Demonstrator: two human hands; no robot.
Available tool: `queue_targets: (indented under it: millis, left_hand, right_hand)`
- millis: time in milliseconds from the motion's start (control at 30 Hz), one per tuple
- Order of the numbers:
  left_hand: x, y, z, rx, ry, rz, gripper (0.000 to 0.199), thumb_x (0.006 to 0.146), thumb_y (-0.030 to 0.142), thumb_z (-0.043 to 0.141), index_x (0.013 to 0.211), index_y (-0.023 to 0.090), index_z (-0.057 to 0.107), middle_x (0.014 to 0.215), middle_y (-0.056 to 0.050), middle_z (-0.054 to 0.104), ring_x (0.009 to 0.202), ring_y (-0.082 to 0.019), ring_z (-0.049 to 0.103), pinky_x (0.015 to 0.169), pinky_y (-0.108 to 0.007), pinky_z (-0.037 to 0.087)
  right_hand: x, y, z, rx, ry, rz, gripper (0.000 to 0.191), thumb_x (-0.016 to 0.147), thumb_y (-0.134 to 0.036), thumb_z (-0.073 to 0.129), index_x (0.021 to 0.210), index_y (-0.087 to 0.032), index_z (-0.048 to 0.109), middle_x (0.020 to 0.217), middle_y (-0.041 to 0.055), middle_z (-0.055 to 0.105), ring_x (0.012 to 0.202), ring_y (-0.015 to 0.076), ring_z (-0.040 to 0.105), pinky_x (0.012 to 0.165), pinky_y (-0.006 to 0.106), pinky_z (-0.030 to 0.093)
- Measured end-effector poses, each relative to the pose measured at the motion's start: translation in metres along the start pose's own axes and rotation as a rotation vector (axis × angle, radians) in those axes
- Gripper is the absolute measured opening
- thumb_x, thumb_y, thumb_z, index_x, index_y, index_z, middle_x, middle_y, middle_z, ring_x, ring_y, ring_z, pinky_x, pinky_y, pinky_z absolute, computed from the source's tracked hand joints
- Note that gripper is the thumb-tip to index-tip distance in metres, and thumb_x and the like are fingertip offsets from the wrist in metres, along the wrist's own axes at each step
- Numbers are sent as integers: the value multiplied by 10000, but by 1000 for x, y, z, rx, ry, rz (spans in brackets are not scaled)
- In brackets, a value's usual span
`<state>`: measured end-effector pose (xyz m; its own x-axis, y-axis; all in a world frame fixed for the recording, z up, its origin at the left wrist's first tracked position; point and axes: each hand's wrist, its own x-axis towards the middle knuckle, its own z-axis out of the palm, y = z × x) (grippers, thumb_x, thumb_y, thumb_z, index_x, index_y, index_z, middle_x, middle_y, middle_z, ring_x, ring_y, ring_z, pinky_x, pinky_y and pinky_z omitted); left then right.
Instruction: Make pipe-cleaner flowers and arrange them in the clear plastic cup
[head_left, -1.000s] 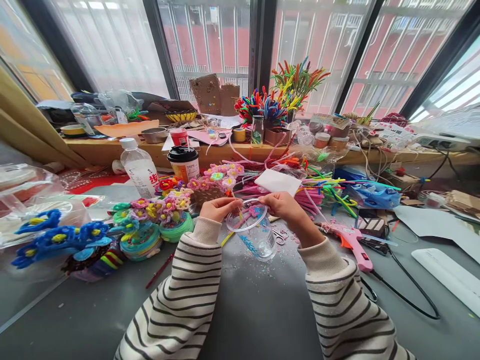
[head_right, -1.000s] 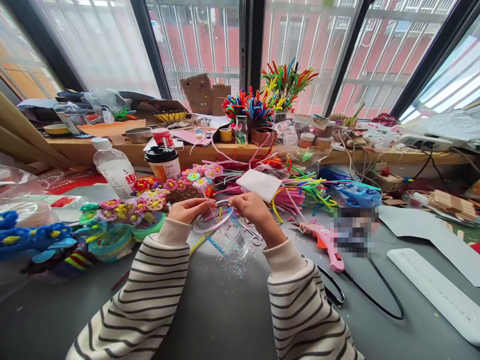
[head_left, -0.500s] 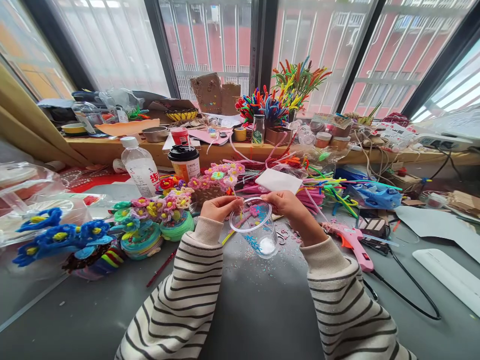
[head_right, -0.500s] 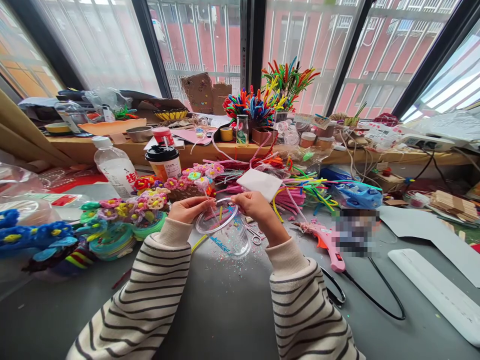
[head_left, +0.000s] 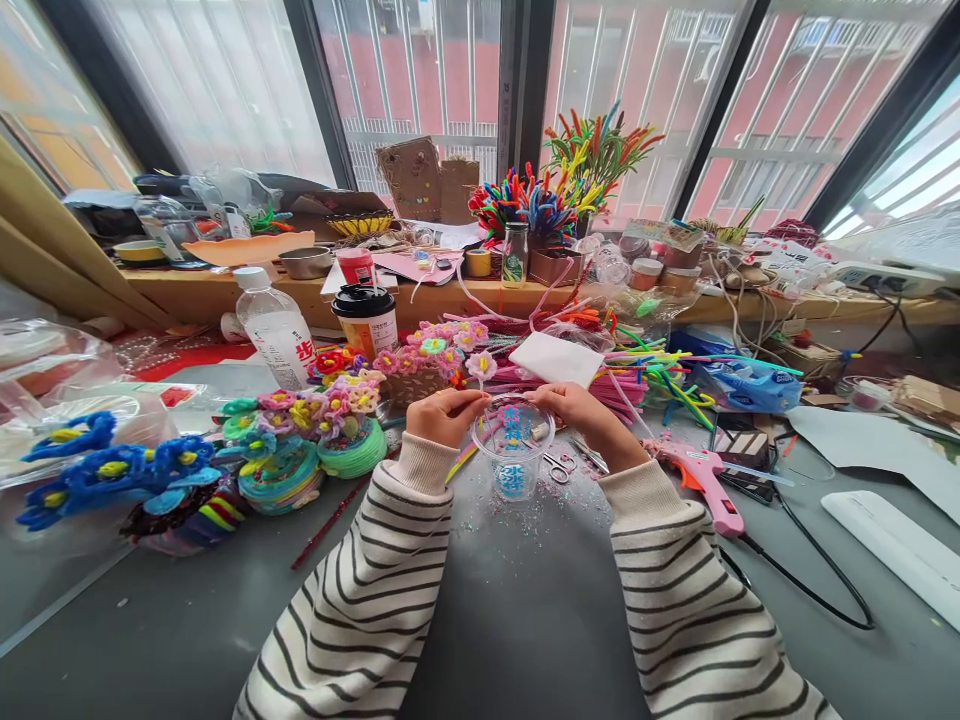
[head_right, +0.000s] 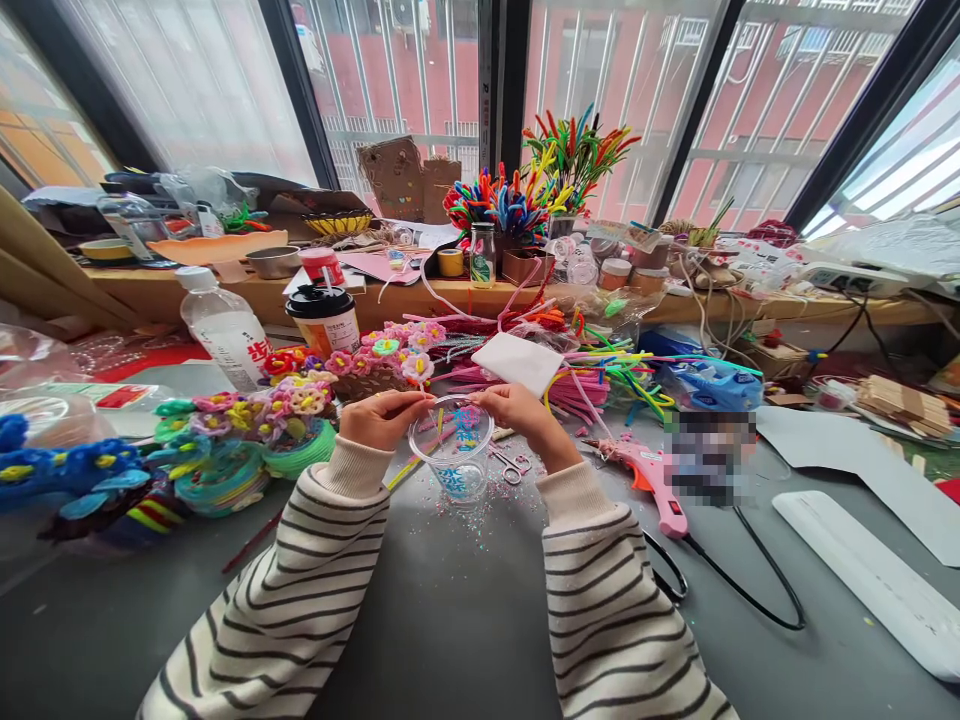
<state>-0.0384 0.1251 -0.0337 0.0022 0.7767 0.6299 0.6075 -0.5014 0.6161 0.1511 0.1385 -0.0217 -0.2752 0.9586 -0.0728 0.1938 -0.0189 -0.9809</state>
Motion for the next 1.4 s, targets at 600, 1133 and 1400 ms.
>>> queue_targets:
  millis: [600,1133,1400]
  left_hand:
    - [1,6,-1,-49,-80,14,177,703,300,597,709,171,718,702,-75,698,636,-165,623,633,-249,469]
    - [3,17,3,134,-141,84,149,725,267,590,689,191,713,666,-52,673,579,-132,590,567,-220,442]
    - [4,25,1,148,-184,53,73,681,224,631,668,202,699,651,-36,656,583,-133,579,566,-222,438]
  right_hand:
    - [-5,0,-9,-96,14,-54,431,590,-556,600,543,-164,430,498,-81,341,468,54,281,479,223,208]
    - [-20,-27,31,-337,220,-588,232,724,-384,596,789,-178,682,743,29,524,633,126,448,566,247,363]
    - [-18,-23,30,-304,223,-584,287,735,-442,566,737,-181,688,697,27,522,626,129,449,562,248,357]
